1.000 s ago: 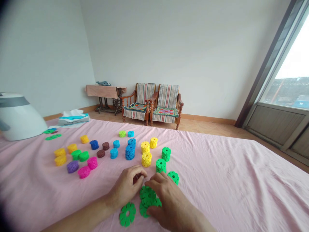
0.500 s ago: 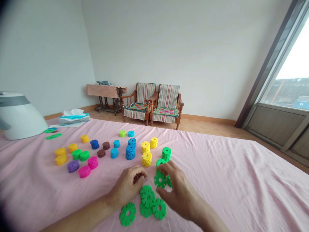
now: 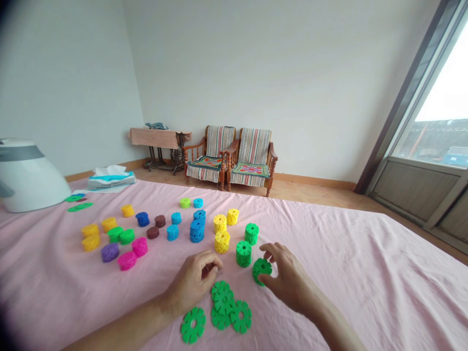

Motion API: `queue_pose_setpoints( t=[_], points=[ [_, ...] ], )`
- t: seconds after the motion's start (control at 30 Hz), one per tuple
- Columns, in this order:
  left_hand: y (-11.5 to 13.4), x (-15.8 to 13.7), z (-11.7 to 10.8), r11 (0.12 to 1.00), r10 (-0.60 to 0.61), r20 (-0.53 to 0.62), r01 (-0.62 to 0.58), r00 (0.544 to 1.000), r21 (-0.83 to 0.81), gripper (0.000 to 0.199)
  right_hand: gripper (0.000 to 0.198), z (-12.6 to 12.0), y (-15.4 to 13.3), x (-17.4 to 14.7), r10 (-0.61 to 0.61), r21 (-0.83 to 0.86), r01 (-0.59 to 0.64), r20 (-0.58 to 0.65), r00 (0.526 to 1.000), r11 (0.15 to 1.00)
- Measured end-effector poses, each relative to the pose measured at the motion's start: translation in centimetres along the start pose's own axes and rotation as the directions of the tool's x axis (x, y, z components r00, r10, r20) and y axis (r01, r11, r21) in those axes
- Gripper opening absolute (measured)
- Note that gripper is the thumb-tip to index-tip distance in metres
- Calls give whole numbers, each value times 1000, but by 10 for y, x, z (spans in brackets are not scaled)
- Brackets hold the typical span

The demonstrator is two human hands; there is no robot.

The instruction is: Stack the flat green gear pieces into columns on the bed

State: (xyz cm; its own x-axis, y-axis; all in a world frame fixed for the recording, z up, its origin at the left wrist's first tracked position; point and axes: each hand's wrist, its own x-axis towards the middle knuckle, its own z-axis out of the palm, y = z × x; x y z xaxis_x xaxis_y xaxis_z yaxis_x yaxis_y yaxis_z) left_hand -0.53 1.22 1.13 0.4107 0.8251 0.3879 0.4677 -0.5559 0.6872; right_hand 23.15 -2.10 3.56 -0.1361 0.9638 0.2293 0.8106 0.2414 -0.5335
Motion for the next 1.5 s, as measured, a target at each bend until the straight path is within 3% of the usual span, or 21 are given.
queue_pose_setpoints(
  t=[0.17,0.23,0.33,0.4,0.67,0.8,0.93,1.07,1.23,1.4,1.5],
  points=[
    [1,-1,0,1000,0,-5,0,1000,10,23,23,-8,-22,-5,-52,50,52,-4,999,997],
    [1,-1,0,1000,-5,-9,5,1000,14,23,17,-10,-38,-12,-95,85,85,120,988,993],
    [2,-1,0,1000,-9,-12,9,1000,22,23,27,-7,-56,-23,-71,43,60,334,940,997],
    [1,-1,0,1000,-4,-11,5,1000,24,22,33,-3,-62,-27,-35,-31,52,398,917,998],
    [-1,0,1,1000,1,-6,-1,1000,12,23,33,3,-65,-31,-29,-71,66,430,903,995],
    [1,0,1,1000,-4,-7,5,1000,11,23,29,3,-65,-29,-17,-6,21,379,925,1000],
    [1,0,0,1000,-13,-3,13,1000,10,23,8,0,-47,-14,9,245,-75,259,966,967],
    [1,0,0,1000,-10,5,10,1000,9,23,13,-5,-15,3,172,437,-180,60,983,881],
    [0,0,1,1000,-6,9,6,1000,14,23,18,-4,7,9,321,460,-313,62,945,831],
    [-1,0,1,1000,-7,8,7,1000,12,23,16,-1,9,8,335,424,-338,85,938,840],
    [-2,0,1,1000,-9,9,9,1000,12,23,17,-1,13,10,317,340,-298,-3,948,892]
  ],
)
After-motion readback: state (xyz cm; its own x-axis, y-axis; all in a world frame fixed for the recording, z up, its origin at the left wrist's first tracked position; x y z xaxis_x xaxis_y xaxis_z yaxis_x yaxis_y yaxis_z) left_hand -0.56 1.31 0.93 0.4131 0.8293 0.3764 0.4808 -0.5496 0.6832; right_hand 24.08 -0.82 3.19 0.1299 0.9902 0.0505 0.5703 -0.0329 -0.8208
